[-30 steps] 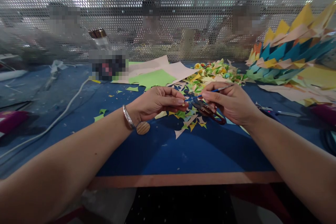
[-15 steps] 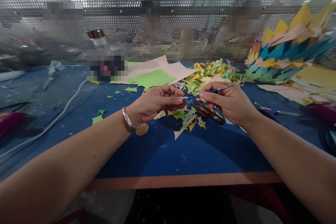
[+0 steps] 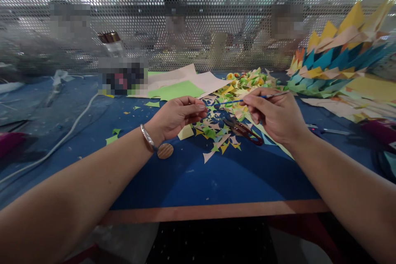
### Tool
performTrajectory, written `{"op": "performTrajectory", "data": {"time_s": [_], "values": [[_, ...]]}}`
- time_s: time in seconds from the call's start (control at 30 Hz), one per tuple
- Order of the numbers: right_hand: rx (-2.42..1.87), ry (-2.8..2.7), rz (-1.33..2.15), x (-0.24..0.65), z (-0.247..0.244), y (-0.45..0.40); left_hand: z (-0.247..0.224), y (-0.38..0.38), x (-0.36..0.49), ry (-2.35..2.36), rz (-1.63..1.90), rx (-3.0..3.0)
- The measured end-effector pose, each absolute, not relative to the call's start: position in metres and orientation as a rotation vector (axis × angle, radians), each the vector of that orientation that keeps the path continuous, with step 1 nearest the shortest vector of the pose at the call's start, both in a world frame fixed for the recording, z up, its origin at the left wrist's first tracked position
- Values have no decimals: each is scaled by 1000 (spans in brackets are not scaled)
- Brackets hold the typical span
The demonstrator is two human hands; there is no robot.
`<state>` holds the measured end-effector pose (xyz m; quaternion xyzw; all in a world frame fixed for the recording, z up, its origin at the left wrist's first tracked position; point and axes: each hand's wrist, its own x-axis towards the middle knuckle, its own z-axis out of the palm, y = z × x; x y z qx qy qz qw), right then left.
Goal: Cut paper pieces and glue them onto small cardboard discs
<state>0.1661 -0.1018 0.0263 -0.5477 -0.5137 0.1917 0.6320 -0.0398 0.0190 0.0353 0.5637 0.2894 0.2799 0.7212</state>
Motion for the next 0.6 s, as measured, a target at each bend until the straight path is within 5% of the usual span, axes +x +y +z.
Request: {"op": "performTrajectory", "data": {"time_s": [0.2,0.6], "values": [[-1400,-1401,46,165,31,-109,35,25,-38,733,690,1244],[-1405,-1483,91,156,33,-113,33,20,-40,649,589,1315]]}}
